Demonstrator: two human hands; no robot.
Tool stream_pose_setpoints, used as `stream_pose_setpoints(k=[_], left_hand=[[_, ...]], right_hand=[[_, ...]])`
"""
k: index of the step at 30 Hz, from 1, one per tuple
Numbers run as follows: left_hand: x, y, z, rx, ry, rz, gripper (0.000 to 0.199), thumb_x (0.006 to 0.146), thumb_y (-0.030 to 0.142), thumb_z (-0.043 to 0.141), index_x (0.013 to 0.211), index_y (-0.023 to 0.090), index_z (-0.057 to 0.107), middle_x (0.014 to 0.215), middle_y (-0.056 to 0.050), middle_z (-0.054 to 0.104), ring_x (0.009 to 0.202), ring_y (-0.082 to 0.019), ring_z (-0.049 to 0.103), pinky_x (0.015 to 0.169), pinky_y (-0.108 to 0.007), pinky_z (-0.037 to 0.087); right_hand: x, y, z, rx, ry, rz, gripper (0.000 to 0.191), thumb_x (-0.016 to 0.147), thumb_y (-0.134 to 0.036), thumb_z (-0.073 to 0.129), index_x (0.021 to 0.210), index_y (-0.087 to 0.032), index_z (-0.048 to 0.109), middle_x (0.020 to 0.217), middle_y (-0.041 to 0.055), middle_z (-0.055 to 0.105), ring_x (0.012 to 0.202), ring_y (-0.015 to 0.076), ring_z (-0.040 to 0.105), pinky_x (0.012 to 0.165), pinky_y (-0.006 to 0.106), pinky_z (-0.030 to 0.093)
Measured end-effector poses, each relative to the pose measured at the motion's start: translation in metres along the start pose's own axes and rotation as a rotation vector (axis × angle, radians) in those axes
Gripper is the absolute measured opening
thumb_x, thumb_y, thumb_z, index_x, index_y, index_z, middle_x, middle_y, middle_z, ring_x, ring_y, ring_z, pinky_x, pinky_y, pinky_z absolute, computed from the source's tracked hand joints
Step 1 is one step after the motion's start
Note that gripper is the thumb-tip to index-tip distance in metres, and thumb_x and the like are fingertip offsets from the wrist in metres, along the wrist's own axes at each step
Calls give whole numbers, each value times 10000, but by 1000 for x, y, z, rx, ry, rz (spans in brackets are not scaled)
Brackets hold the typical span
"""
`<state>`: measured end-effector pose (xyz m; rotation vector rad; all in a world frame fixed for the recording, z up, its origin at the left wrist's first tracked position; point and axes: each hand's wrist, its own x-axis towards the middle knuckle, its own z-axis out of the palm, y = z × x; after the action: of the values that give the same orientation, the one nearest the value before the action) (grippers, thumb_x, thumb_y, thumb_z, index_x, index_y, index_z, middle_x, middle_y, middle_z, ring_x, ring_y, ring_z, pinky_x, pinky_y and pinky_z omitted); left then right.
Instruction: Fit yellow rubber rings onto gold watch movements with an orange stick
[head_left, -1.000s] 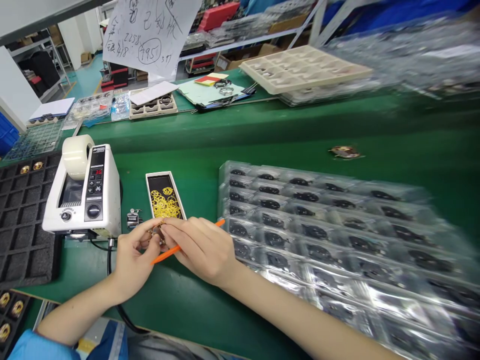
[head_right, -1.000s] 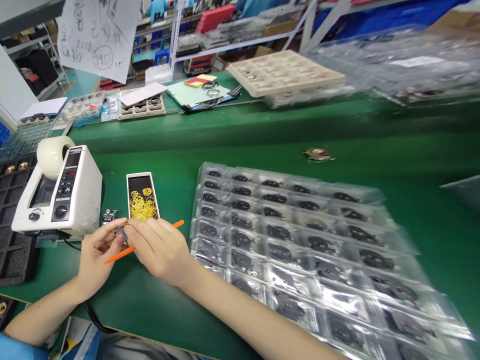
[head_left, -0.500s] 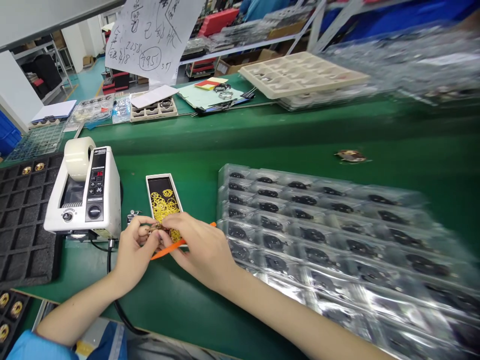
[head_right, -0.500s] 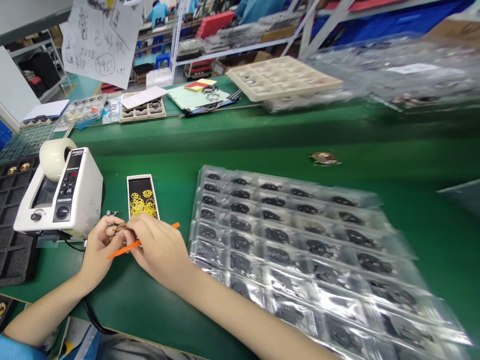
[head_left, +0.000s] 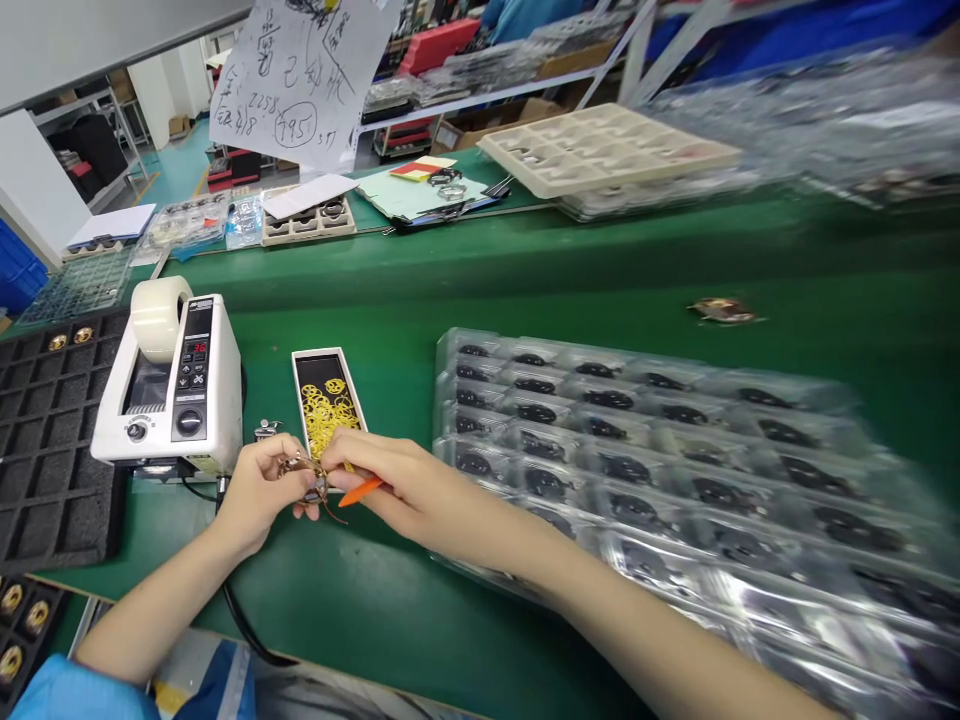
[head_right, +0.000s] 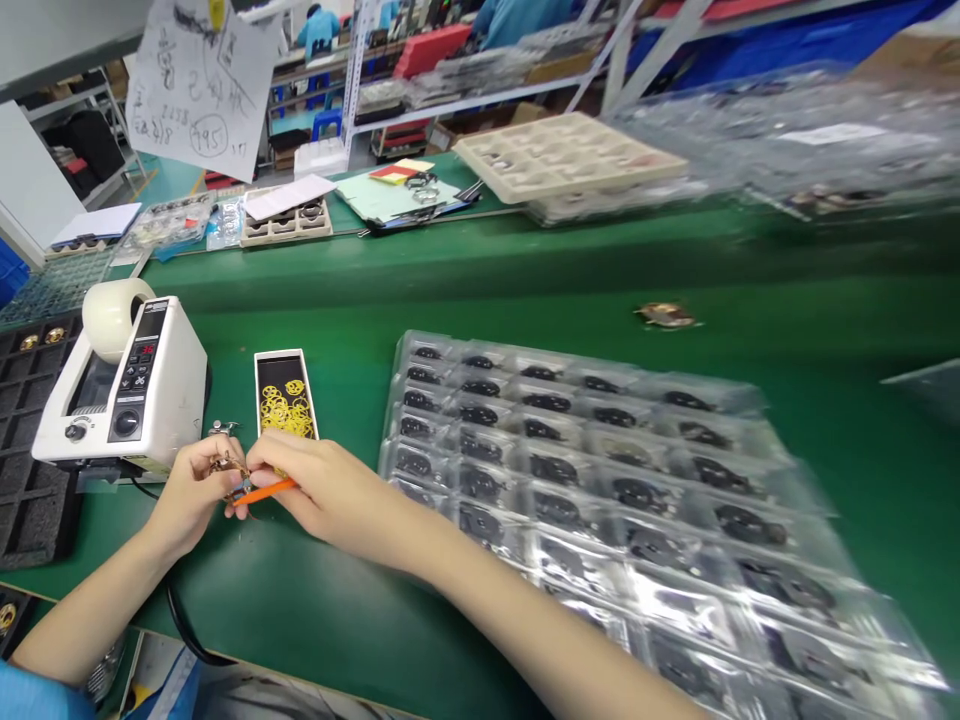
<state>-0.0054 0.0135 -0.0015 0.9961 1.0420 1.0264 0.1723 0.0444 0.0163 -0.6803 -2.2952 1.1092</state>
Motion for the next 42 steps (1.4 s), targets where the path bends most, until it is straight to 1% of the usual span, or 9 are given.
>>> stream_pose_setpoints(k=[7, 15, 20, 24, 28, 31, 34, 37, 42], left_hand=[[-1, -1, 2, 62, 46, 49, 297, 621, 251, 758, 562, 153, 483, 535, 61, 492, 387, -41, 454, 376, -162, 354], [0, 0, 0, 33, 24, 21, 321, 705, 401, 750, 667, 128, 585, 556, 33, 518, 446, -64, 474, 418, -184, 356], [2, -4, 0, 125, 33, 117, 294, 765, 392, 705, 675, 135, 594, 615, 29, 481, 496, -81, 483, 446, -207, 373], [3, -12, -2, 565, 179, 523, 197, 871, 188, 570, 685, 149, 624, 672, 0, 498, 630, -114, 514, 561, -225, 439], [8, -24, -11, 1057, 273, 1091, 312, 906, 48, 423, 1120, 154, 624, 812, -44, 545, 725, -136, 546, 635, -243, 485], [9, -29, -12, 1185, 296, 1238, 377, 894, 33, 441, 1219, 168, 577, 799, -41, 561, 700, -142, 547, 598, -234, 469], [-6, -30, -7, 1174, 332, 1144, 396, 899, 48, 441, 1243, 190, 575, 880, -72, 591, 801, -161, 587, 668, -257, 496], [-32, -30, -6, 859, 443, 765, 310, 879, 176, 559, 1181, 194, 625, 995, -100, 609, 914, -186, 604, 792, -313, 508], [-67, -30, -44, -1, 718, 208, 476, 779, 571, 632, 910, 117, 687, 529, 33, 490, 429, -81, 425, 426, -204, 338]], right_hand=[[2, 1, 10, 165, -3, 100, 300, 958, -264, 321, 662, -220, 307, 636, -26, 418, 589, 128, 383, 572, 256, 293], [2, 1, 2, 146, 11, 116, 191, 928, -237, 344, 742, -219, 386, 716, -8, 499, 649, 138, 435, 620, 260, 327], [7, 9, 15, 249, 120, 220, 370, 925, -434, 362, 622, -223, 341, 584, -28, 416, 550, 124, 365, 548, 261, 293], [10, 11, 24, 454, 248, 390, 531, 835, -642, 446, 526, -218, 369, 493, -48, 332, 492, 103, 290, 496, 258, 233], [9, 1, 29, 776, 280, 459, 520, 729, -674, 613, 591, -194, 467, 495, -84, 291, 460, 71, 189, 461, 245, 154], [5, -8, 35, 955, 319, 470, 531, 682, -658, 685, 611, -195, 437, 537, -91, 275, 471, 60, 140, 444, 237, 132], [2, -12, 35, 918, 314, 444, 526, 690, -658, 684, 620, -196, 442, 545, -85, 267, 472, 64, 153, 438, 236, 151], [1, -8, 27, 674, 397, 410, 502, 698, -675, 663, 655, -197, 516, 546, -51, 344, 482, 90, 269, 450, 245, 228], [0, 5, 12, 360, 485, 407, 451, 733, -668, 623, 681, -222, 582, 599, 12, 488, 550, 160, 453, 483, 283, 360]])
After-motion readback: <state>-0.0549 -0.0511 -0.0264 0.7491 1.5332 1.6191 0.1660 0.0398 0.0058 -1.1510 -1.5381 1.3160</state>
